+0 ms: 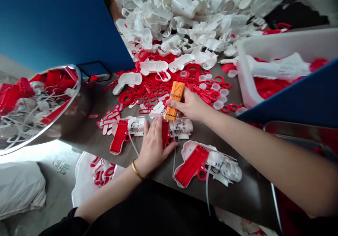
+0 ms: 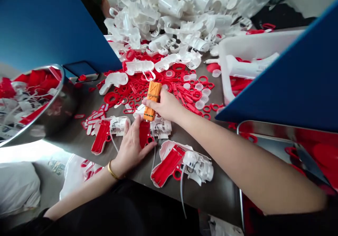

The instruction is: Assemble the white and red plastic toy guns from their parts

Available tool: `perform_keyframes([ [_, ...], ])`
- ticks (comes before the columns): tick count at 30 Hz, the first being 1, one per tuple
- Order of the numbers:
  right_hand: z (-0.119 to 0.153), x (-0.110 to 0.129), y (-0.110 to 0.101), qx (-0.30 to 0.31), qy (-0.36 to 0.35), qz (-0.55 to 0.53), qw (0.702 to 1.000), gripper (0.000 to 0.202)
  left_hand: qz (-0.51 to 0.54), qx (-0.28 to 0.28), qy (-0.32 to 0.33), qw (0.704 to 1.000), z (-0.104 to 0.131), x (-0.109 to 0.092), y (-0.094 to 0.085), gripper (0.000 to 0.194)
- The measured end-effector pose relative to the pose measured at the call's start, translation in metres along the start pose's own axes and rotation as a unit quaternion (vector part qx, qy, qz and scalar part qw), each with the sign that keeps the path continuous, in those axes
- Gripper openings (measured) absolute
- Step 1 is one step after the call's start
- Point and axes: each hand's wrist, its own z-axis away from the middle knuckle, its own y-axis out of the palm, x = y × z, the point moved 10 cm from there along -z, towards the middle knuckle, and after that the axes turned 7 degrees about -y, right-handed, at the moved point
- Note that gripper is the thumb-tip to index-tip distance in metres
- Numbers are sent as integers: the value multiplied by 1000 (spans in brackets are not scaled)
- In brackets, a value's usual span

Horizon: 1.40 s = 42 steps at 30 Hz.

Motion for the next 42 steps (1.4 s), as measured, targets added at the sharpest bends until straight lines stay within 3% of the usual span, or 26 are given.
perform_keyframes([
  [5, -11, -27, 18, 38, 36, -30, 998, 34, 95, 24, 20, 995, 0, 1, -3, 96],
  [11, -4, -47, 25, 39, 98, -105, 989, 38, 97, 45, 20, 994, -1, 2, 1, 97],
  [18, -9, -27, 16, 18, 16, -15, 1000, 32, 91, 53, 21, 994, -1, 0, 0, 97],
  [27, -7, -24, 18, 22, 35, -42, 998, 26, 97, 46, 23, 994, -1, -1, 2, 95],
  [30, -5, -23, 17, 24, 47, -65, 996, 28, 110, 49, 30, 992, 0, 0, -11, 100],
  [33, -7, -19, 25, 33, 74, -97, 992, 31, 96, -15, 16, 995, 3, 24, -48, 93],
  [36, -23, -7, 55, 61, 74, -120, 988, 35, 26, -94, -59, 993, 12, 78, -81, 83],
  [39, -46, 2, 100, 79, 47, -132, 987, 37, -15, -60, -141, 988, 23, 128, -78, 94],
  [42, -67, 1, 140, 82, 34, -113, 990, 36, -6, -16, -165, 986, 30, 147, -62, 99],
])
